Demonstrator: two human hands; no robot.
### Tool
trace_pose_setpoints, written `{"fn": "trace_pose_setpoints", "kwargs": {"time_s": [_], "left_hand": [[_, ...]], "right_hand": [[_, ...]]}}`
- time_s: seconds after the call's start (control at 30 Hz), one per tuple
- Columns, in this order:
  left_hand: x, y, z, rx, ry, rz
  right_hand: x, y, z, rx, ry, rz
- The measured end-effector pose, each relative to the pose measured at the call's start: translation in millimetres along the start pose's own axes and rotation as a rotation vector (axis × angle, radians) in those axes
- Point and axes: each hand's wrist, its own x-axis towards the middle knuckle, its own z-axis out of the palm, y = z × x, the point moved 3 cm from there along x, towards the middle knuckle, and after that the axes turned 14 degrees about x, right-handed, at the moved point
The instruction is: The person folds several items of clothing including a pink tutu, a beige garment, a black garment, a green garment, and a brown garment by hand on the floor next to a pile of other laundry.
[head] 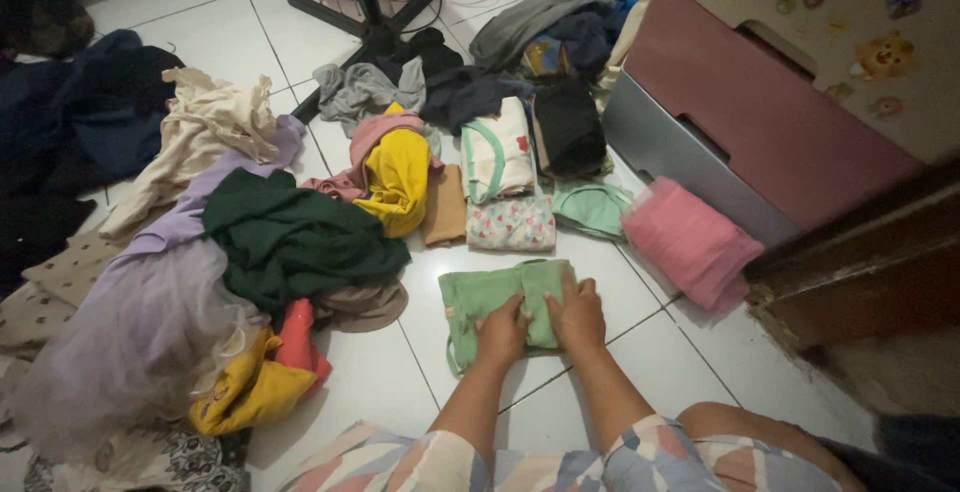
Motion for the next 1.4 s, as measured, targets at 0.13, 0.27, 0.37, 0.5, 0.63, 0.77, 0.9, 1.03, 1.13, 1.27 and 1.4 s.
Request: {"fn": "trace_pose_setpoints", "kwargs": {"time_s": [0.13, 0.27, 0.37, 0.5, 0.63, 0.77, 0.9, 1.03, 1.13, 1.27, 1.4], "left_hand": [[-6, 11, -13, 0.011, -0.135, -0.103], [-13, 24, -35, 0.037, 0.041, -0.054], [-4, 5, -12, 0.047, 0.089, 0.051], [42, -54, 35, -0.337, -0.025, -0.033], [44, -77, 14, -1.108, -0.325, -0.559], [28, -65, -22, -1.350, -0.348, -0.633], [31, -78, -17, -1.245, -0.309, -0.585], [33, -93, 3, -1.234, -0.417, -0.630], [35, -99, -15, -0.618, -0.054, -0.520], [19, -71, -51, -0.132, 0.163, -0.501], [0, -42, -80, 0.309, 0.219, -0.565]], "right_hand": [[27, 35, 10, 0.186, 0.036, 0.186], [56, 68, 40, 0.589, -0.119, 0.266], [64, 55, 46, 0.597, -0.110, 0.145], [27, -6, 29, 0.416, -0.051, 0.041], [-16, -63, 24, 0.288, -0.076, -0.090], [-41, -78, 47, 0.349, -0.215, -0.221], [-38, -70, 57, 0.499, -0.284, -0.415], [-29, -57, 48, 0.513, -0.194, -0.467], [-30, -53, 44, 0.304, -0.107, -0.749], [-39, -46, 60, 0.161, -0.221, -0.821], [-45, -56, 71, -0.069, -0.312, -0.751]]}}
